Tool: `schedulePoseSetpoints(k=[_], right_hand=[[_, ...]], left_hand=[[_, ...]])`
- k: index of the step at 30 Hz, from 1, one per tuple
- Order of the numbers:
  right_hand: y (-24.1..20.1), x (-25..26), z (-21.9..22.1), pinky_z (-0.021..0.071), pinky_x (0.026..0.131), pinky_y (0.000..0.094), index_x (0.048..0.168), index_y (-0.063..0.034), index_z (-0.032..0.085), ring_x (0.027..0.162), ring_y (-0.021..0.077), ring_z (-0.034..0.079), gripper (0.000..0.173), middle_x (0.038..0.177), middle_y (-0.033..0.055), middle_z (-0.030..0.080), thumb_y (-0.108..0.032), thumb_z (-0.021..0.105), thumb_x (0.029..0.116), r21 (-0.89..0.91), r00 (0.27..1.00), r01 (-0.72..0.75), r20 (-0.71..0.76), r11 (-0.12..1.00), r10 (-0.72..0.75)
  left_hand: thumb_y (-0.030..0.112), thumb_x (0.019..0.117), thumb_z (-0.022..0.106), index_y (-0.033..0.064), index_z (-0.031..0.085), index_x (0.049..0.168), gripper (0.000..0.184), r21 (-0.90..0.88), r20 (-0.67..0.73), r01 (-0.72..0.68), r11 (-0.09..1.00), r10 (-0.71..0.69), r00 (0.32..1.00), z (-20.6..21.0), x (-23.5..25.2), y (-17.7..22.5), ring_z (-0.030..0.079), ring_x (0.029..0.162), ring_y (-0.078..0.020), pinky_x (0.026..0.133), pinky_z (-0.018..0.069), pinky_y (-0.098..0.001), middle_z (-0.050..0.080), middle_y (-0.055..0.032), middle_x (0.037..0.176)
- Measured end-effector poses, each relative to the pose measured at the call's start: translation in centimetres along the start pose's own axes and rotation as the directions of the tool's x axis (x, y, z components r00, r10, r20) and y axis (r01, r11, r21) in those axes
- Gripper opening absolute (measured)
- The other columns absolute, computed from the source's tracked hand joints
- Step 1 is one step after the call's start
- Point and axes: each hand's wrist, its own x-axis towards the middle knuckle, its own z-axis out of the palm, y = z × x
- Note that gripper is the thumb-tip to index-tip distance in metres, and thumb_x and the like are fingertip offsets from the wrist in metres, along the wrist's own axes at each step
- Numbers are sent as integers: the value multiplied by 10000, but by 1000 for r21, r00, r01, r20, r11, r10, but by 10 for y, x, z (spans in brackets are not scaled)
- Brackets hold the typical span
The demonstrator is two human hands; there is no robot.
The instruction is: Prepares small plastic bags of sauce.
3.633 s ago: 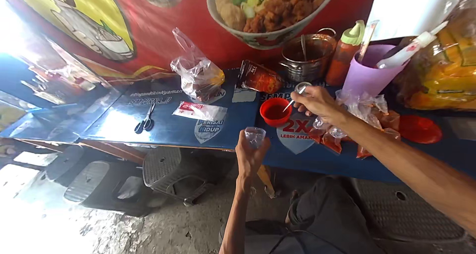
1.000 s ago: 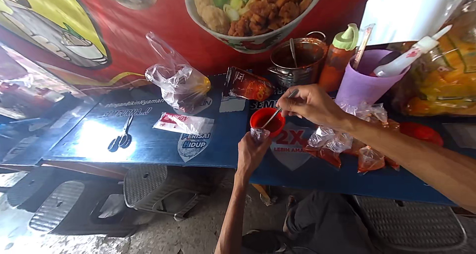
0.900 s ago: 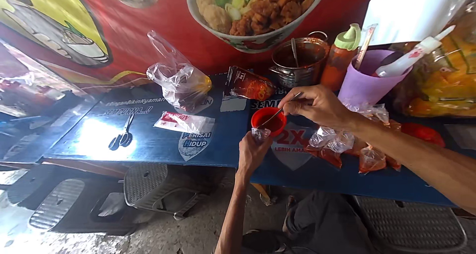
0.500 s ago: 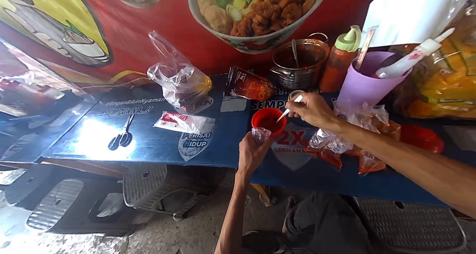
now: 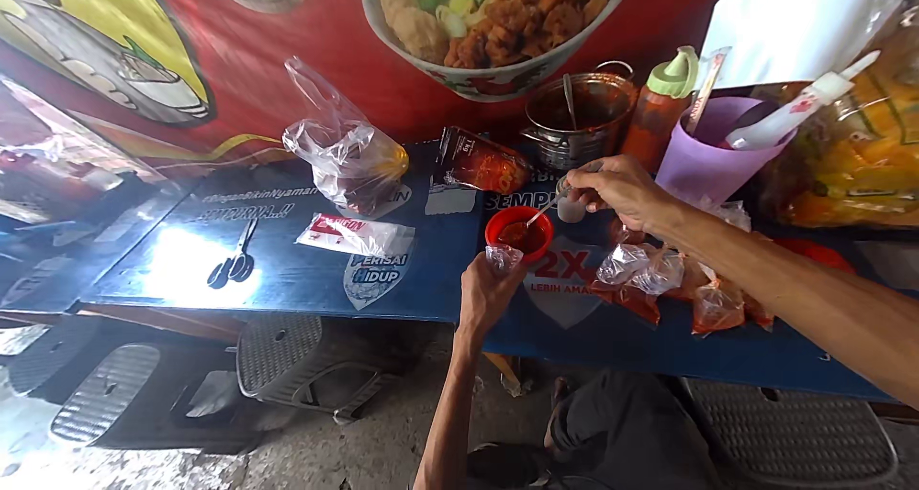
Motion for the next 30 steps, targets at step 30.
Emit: schedulePoseSetpoints(k=[30], right_hand=[[18, -4, 2, 479, 535, 188, 970, -34, 673, 570, 29, 595, 172, 726, -13, 693, -139, 567, 1055, 11, 1000, 8, -25, 1000, -8]], left_hand=[[271, 888, 736, 15, 666, 1028, 300, 11, -5, -16, 1000, 16, 1000, 0, 1, 0, 693, 729, -110, 733, 588, -319, 696, -39, 817]])
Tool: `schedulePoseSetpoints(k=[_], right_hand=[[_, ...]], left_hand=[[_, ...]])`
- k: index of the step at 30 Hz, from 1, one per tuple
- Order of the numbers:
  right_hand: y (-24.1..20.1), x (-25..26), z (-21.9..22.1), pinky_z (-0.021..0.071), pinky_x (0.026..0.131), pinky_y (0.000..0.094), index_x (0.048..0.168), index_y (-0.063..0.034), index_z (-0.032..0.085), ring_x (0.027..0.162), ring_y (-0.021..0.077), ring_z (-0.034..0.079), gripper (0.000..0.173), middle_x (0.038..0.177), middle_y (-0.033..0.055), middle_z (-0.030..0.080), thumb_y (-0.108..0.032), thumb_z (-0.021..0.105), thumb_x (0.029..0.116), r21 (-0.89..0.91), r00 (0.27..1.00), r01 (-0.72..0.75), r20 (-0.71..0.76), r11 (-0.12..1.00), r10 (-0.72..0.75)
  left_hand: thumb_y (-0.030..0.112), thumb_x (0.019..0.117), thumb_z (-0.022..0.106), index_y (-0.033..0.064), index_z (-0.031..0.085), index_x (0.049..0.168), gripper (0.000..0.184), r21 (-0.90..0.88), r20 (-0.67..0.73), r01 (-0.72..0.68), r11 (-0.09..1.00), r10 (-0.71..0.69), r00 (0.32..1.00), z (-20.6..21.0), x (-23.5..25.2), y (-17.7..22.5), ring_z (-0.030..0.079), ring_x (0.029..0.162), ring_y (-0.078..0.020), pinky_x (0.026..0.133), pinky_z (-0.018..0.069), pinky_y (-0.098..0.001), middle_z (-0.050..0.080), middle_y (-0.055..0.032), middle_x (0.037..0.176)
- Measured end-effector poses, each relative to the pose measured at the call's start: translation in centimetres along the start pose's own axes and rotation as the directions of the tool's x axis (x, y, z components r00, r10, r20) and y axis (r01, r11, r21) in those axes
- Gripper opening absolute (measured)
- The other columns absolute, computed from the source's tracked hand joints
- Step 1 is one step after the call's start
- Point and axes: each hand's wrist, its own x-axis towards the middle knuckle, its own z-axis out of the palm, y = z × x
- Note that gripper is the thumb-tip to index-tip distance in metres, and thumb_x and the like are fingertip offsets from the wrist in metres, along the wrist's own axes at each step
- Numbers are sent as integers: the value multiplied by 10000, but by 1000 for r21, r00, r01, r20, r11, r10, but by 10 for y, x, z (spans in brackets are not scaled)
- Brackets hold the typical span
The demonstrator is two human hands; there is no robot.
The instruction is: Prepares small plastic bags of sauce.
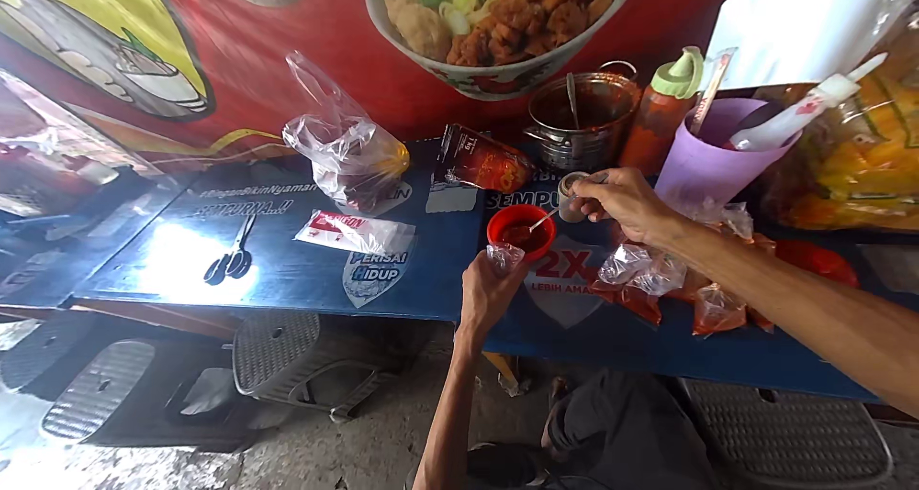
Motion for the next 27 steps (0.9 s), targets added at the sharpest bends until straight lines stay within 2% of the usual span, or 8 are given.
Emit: schedulePoseSetpoints(k=[10, 13, 14, 16, 18, 20, 23, 27], right_hand=[[-26, -10, 0, 490, 520, 180, 1021, -20, 663, 546, 27, 599, 136, 705, -15, 689, -124, 579, 1048, 13, 998, 54, 15, 998, -54], [-25, -22, 4, 503, 553, 200, 1027, -18, 667, 581, 36, 610, 132, 726, -11, 699, -124, 591, 1040, -23, 972, 208, 121, 978, -203], [-22, -26, 5, 513, 570, 203, 1032, -13, 672, 608, 34, 625, 126, 754, -9, 710, -115, 598, 1030, -36, 928, 334, 188, 942, -322], [-15, -30, 5, 541, 618, 181, 1044, -29, 704, 689, 15, 655, 136, 835, -21, 728, -129, 620, 1008, -34, 772, 598, 292, 801, -565], [-12, -30, 2, 592, 709, 182, 1072, -22, 710, 780, 19, 691, 152, 908, -14, 737, -130, 627, 1004, -13, 655, 729, 305, 684, -692], [-13, -30, -1, 587, 681, 201, 1075, -4, 692, 732, 23, 679, 167, 865, -9, 727, -135, 609, 1013, -61, 717, 687, 215, 724, -663], [-15, -22, -1, 494, 559, 201, 1082, -24, 677, 619, 22, 615, 174, 790, -7, 710, -173, 599, 1036, -169, 906, 424, 64, 890, -419], [-13, -16, -6, 534, 640, 258, 1157, -22, 671, 719, 80, 658, 213, 905, 48, 729, -188, 592, 1052, -284, 979, 169, 156, 944, -129]], left_hand=[[267, 884, 742, 16, 663, 1008, 291, 2, -12, 5, 1000, -4, 1000, 1, 0, -2, 675, 687, -100, 694, 577, -309, 682, -27, 776], [275, 881, 746, 10, 664, 1036, 317, -6, -13, 1, 1000, -1, 1000, 2, 0, -2, 680, 698, -107, 700, 580, -314, 690, -37, 793], [266, 881, 747, 2, 665, 1060, 330, -14, -13, 0, 1000, -1, 1000, 1, 0, -2, 690, 715, -114, 714, 588, -318, 697, -46, 813], [253, 884, 750, -6, 667, 1084, 338, -25, -12, 7, 1000, -7, 1000, 1, -1, -2, 696, 730, -120, 730, 594, -321, 704, -56, 831], [254, 884, 746, 4, 663, 1046, 310, -25, -19, 3, 1000, -3, 1000, 2, -1, -3, 685, 703, -105, 706, 585, -308, 692, -39, 795], [254, 884, 746, 9, 661, 1029, 297, -30, -18, 0, 1000, 0, 1000, 2, -2, -3, 678, 692, -98, 697, 583, -303, 685, -33, 785], [253, 880, 749, 14, 663, 1036, 298, -42, -23, -15, 999, 14, 1000, 1, -3, -5, 681, 698, -96, 704, 585, -301, 690, -31, 796], [217, 884, 738, 3, 657, 1071, 295, -117, -90, -66, 991, 55, 994, -2, -11, -5, 677, 666, -99, 651, 582, -297, 697, -31, 786]])
